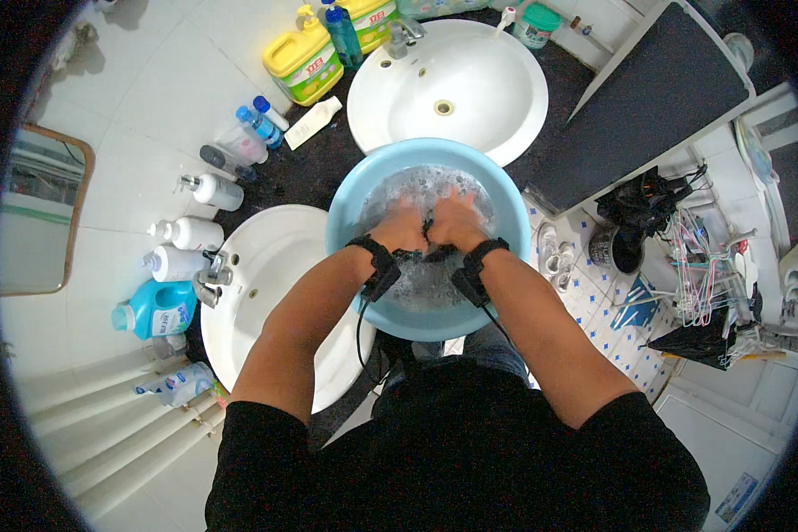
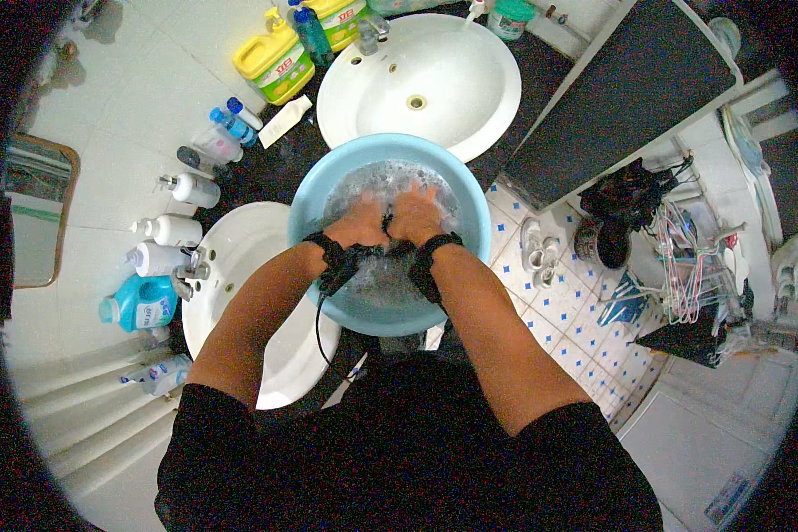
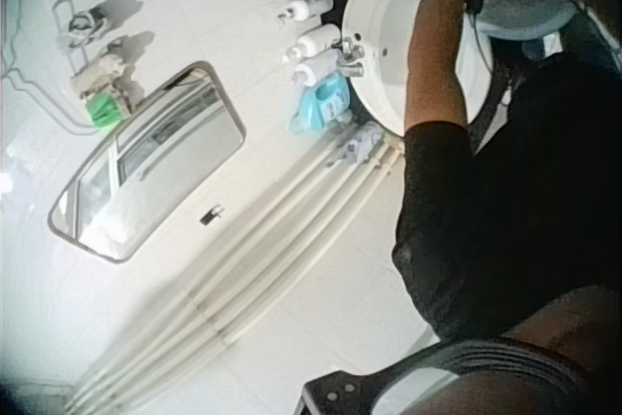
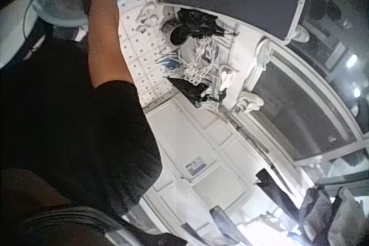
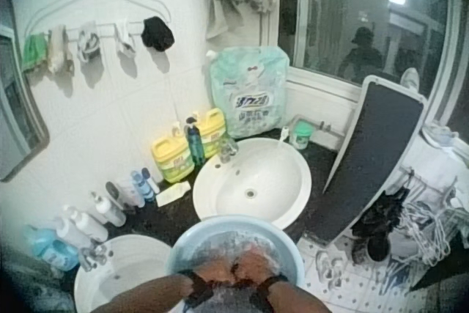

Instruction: The person washes a black garment by hand in a blue basin, rubbing the fabric in soapy water, rinsing it under a running faucet, and wringing it out.

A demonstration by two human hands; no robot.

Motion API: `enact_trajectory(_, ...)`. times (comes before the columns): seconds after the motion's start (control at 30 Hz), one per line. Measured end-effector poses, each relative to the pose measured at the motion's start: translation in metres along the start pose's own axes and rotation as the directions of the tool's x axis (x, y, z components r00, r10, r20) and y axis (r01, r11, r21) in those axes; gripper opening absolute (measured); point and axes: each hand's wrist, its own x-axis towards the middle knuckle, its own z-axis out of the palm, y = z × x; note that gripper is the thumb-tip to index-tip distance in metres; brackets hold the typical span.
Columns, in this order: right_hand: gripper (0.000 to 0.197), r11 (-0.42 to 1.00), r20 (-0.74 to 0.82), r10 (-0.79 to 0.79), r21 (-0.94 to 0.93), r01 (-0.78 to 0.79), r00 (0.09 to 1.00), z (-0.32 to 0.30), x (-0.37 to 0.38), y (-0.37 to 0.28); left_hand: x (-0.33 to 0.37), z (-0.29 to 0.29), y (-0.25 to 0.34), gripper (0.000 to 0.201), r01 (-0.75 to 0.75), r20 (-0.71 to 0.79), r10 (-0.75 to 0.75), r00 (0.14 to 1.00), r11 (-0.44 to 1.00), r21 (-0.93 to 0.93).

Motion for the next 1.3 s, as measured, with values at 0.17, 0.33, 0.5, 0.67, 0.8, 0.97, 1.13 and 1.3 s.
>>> enact_trajectory(0.17,0.045,0.998,-0.197,0.022,0.064,-0.010,0.980,0.001,-0.004,-0.008,0.011,0.012,-0.006,0.042,-0.141,-0.340,0.121,0.933,0.989,-0.035)
enact_trajectory(0.33,0.040,0.953,-0.481,-0.014,0.260,0.158,0.877,0.021,0.016,0.019,-0.007,-0.006,0.011,0.057,-0.180,-0.346,0.123,0.930,0.974,-0.135)
enact_trajectory(0.5,0.065,0.643,-0.278,0.006,0.737,0.209,0.961,-0.040,-0.060,0.019,-0.042,-0.028,0.027,0.059,-0.073,-0.093,-0.016,0.996,0.500,-0.863)
enact_trajectory(0.67,0.058,0.569,-0.509,0.082,0.730,0.379,0.857,-0.034,-0.054,0.023,-0.075,-0.022,0.052,0.056,-0.017,-0.039,0.092,0.995,-0.234,-0.972)
enact_trajectory(0.8,0.054,0.391,-0.623,0.136,0.748,0.536,0.770,-0.032,-0.070,0.005,-0.091,-0.017,0.060,0.051,-0.014,-0.100,0.173,0.980,-0.437,-0.899)
enact_trajectory(0.97,0.063,-0.169,-0.478,0.039,0.862,0.478,0.877,-0.025,-0.092,-0.011,-0.106,-0.027,0.051,0.048,-0.173,-0.222,0.059,0.973,-0.444,-0.879)
enact_trajectory(1.13,0.075,-0.546,-0.379,-0.219,0.811,0.209,0.899,-0.022,-0.117,-0.001,-0.116,-0.049,0.056,0.058,-0.189,-0.266,0.197,0.944,-0.338,-0.922)
enact_trajectory(1.3,0.056,-0.713,-0.285,-0.270,0.701,0.008,0.920,-0.019,-0.113,0.015,-0.130,-0.058,0.073,0.063,-0.285,-0.346,0.215,0.913,-0.271,-0.919)
